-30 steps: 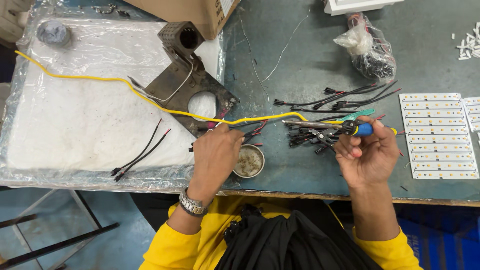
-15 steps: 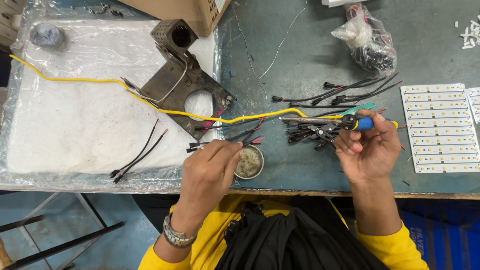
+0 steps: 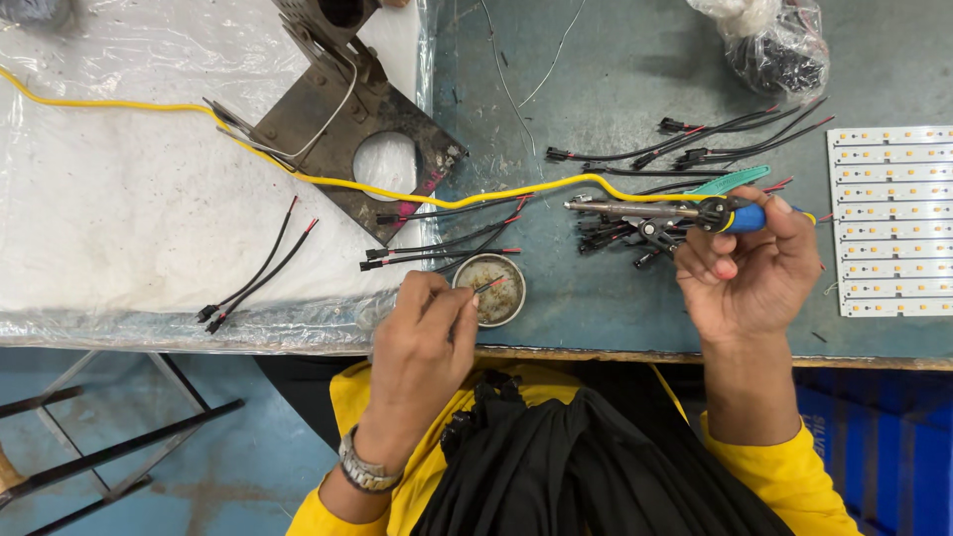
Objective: The person strips the insulation from the ends of black and red wires using pliers, then uses a soldering iron to tin the exposed wire ends. The person works on multiple wires one at a time, placing finished wires on the table.
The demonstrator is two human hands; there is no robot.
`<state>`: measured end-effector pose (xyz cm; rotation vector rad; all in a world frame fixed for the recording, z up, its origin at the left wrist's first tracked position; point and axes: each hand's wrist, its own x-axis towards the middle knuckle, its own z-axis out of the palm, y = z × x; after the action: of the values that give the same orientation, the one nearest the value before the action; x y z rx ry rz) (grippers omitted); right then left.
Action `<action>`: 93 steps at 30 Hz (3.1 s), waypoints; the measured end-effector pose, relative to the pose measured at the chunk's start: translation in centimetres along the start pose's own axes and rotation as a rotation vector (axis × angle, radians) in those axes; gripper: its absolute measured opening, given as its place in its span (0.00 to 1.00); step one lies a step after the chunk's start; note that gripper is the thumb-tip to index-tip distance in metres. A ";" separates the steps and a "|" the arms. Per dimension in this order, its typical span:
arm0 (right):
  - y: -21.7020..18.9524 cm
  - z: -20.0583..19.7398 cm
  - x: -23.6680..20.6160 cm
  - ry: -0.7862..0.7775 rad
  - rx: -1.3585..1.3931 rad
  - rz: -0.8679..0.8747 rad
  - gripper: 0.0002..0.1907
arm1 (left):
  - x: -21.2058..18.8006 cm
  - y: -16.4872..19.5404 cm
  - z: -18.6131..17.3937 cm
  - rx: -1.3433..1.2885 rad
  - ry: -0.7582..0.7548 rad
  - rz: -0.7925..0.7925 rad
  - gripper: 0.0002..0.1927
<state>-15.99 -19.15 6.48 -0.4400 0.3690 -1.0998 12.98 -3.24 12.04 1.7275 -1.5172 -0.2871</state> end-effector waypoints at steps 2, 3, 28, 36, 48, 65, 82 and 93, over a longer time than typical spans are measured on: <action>0.0 0.0 0.0 0.006 0.000 -0.001 0.18 | 0.1 0.0 0.6 0.019 0.002 0.012 0.05; 0.0 0.0 0.0 0.009 0.000 -0.001 0.18 | 0.1 0.0 0.8 0.030 0.002 0.023 0.04; 0.2 0.1 -0.1 0.066 -0.034 -0.023 0.17 | -0.1 -0.1 1.4 0.054 -0.045 0.046 0.05; 0.2 -0.1 -0.1 0.049 -0.022 -0.020 0.17 | -0.2 0.1 1.1 0.040 -0.028 0.048 0.05; 0.3 0.0 -0.3 0.045 -0.014 -0.009 0.17 | 0.2 -0.2 1.0 0.080 -0.068 0.094 0.05; 0.3 1.0 -0.4 0.044 -0.025 -0.015 0.17 | -0.7 0.3 -1.1 -0.104 0.067 0.078 0.06; 0.5 1.7 -0.8 0.025 -0.047 -0.010 0.17 | 0.5 -2.2 0.1 0.210 -0.069 0.162 0.06; 0.5 1.6 -0.8 0.036 -0.043 -0.016 0.17 | 0.2 -1.9 -0.5 0.179 -0.039 0.213 0.11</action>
<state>-15.10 -17.95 7.67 -0.4621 0.4215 -1.1176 14.76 -3.30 11.15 1.6845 -1.7846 -0.0772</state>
